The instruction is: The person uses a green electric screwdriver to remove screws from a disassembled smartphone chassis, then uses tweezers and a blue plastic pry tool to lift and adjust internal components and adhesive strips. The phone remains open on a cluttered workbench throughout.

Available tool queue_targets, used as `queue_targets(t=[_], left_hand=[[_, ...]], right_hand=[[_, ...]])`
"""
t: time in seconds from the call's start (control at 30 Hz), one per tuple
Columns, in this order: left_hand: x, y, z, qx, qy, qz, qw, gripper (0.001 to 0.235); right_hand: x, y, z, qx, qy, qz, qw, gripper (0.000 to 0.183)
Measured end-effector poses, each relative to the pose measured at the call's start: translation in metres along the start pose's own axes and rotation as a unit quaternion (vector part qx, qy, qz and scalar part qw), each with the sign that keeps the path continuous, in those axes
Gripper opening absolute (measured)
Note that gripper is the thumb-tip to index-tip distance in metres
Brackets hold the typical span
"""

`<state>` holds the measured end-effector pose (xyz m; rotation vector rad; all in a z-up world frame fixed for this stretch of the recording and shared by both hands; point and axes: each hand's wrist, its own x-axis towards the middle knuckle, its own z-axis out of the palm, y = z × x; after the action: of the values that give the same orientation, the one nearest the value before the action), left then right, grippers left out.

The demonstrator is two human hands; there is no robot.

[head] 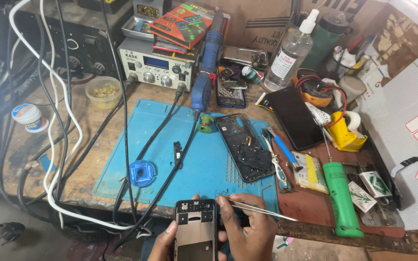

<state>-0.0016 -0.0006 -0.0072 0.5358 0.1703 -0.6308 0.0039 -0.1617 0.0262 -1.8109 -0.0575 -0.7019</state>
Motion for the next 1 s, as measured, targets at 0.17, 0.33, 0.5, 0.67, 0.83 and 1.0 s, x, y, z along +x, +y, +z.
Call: queue_targets(t=[0.17,0.33,0.5,0.67,0.83,1.0], left_hand=[[0.007,-0.008,0.006,-0.020,-0.079,0.057,0.995,0.079],[0.002,-0.003,0.015,0.022,-0.036,0.033,0.999,0.076],[-0.003,-0.008,0.023,0.013,0.016,0.039,0.999,0.075],[-0.010,-0.011,0.028,-0.026,0.053,0.027,0.998,0.074],[-0.010,-0.015,0.025,-0.020,0.050,0.034,0.998,0.073],[-0.007,-0.018,0.019,-0.005,0.058,0.036,0.998,0.075]], right_hand=[[0.001,-0.001,-0.006,0.024,0.038,0.070,0.997,0.019],[0.008,-0.010,-0.007,0.023,0.042,0.104,0.993,0.021],[0.009,-0.012,-0.010,-0.019,-0.023,0.079,0.996,0.020],[0.008,-0.014,-0.016,-0.021,-0.053,0.065,0.996,0.022],[0.006,-0.010,-0.018,0.070,-0.019,0.082,0.994,0.027],[0.003,-0.007,-0.014,0.052,0.007,0.111,0.992,0.024]])
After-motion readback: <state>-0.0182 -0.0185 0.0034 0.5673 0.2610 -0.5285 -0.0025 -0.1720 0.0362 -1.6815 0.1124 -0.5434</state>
